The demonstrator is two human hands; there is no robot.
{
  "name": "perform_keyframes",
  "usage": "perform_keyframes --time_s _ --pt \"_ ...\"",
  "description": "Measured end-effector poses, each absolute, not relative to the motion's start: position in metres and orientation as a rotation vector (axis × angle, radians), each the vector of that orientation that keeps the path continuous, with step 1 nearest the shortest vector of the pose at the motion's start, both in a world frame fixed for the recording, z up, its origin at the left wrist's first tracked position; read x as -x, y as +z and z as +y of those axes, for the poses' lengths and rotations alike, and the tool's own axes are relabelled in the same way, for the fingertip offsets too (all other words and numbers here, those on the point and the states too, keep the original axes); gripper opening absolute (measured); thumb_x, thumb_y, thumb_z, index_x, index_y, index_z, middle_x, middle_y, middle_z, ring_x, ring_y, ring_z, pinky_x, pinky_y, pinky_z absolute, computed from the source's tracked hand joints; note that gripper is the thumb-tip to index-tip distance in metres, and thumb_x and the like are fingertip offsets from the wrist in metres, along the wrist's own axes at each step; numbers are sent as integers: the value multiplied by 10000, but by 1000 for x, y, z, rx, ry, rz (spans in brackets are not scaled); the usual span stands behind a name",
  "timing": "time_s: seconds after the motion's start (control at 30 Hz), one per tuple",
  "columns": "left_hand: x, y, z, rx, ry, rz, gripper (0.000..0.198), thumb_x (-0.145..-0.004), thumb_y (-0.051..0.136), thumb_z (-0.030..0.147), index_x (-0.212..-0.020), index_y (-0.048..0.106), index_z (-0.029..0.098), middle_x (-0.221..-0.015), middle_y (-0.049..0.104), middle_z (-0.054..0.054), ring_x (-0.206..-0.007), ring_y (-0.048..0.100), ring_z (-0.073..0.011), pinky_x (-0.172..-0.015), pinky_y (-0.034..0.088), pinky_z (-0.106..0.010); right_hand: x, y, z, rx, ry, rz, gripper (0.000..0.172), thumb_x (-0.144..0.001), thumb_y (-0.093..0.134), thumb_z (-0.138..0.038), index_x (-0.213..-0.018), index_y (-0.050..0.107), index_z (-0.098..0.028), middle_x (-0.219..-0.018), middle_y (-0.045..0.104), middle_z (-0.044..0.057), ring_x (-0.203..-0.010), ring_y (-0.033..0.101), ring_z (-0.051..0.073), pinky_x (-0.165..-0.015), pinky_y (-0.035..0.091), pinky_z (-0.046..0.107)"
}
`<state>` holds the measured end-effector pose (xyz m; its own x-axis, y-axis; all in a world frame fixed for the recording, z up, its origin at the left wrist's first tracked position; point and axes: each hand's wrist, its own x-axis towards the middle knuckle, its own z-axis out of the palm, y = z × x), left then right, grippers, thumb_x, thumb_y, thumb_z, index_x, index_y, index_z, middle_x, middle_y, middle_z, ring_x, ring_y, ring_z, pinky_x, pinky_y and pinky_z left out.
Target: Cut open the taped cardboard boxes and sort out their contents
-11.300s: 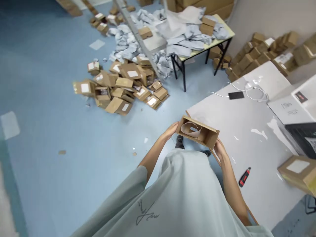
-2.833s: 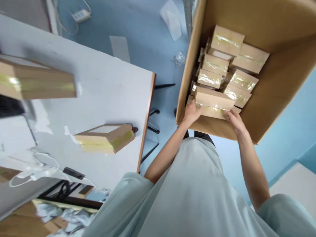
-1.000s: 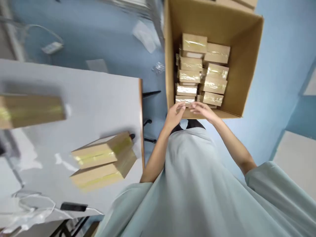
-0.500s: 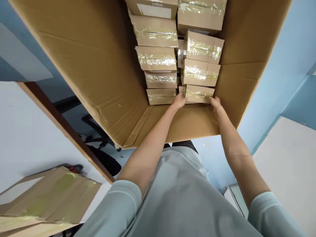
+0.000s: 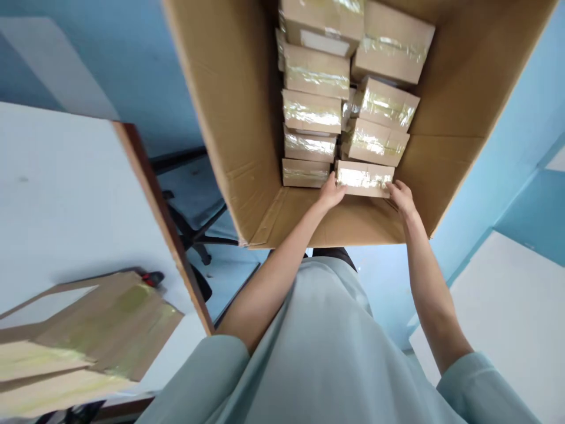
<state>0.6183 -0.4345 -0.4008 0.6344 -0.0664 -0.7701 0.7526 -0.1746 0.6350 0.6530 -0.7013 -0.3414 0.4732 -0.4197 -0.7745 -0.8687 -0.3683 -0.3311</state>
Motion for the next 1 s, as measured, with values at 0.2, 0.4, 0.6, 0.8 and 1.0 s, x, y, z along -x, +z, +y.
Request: perform_keyframes --time_s 0.2,0.4,0.6,0.8,1.0 --pt "-597 -206 -368 -1695 -450 496 788 -1027 771 475 -1730 494 250 -1692 575 -208 -1598 554 -420 -1373 427 -612 -647 -158 -648 2048 452 654 543 -962 792 -600 -1345 830 -217 -1399 837 133 -1352 785 338 -1202 615 578" --pt "-545 -45 -255 -1853 59 392 679 -1121 672 508 -1744 453 351 -1583 626 -139 -1519 608 -350 -1354 468 -553 -633 -35 -539 2010 187 248 439 -994 791 -626 -1309 862 -329 -1292 855 90 -1215 834 322 -1123 666 603" --pt "-470 -31 -88 -1963 371 636 614 -1104 738 505 -1651 566 286 -1600 626 -136 -1580 558 -386 -1375 406 -583 -602 -10 -370 1880 459 -237 456 -1025 750 -607 -1369 829 -318 -1360 834 102 -1296 796 334 -1141 650 589" --pt "-404 -71 65 -2006 299 1082 453 -1062 777 385 -1458 690 183 -1411 752 -149 -1491 639 -393 -1312 447 -559 -544 -64 -201 1633 832 -405 444 -979 762 -489 -1330 801 -219 -1387 826 132 -1305 770 308 -1168 620 489" --pt "-374 -80 107 -2021 -46 1411 437 -995 679 231 -1397 705 62 -1470 747 -247 -1399 667 -364 -1271 466 -480 -486 -110 -119 1453 1241 -493 527 -929 830 -425 -1404 727 -219 -1414 823 101 -1428 701 302 -1308 494 492"
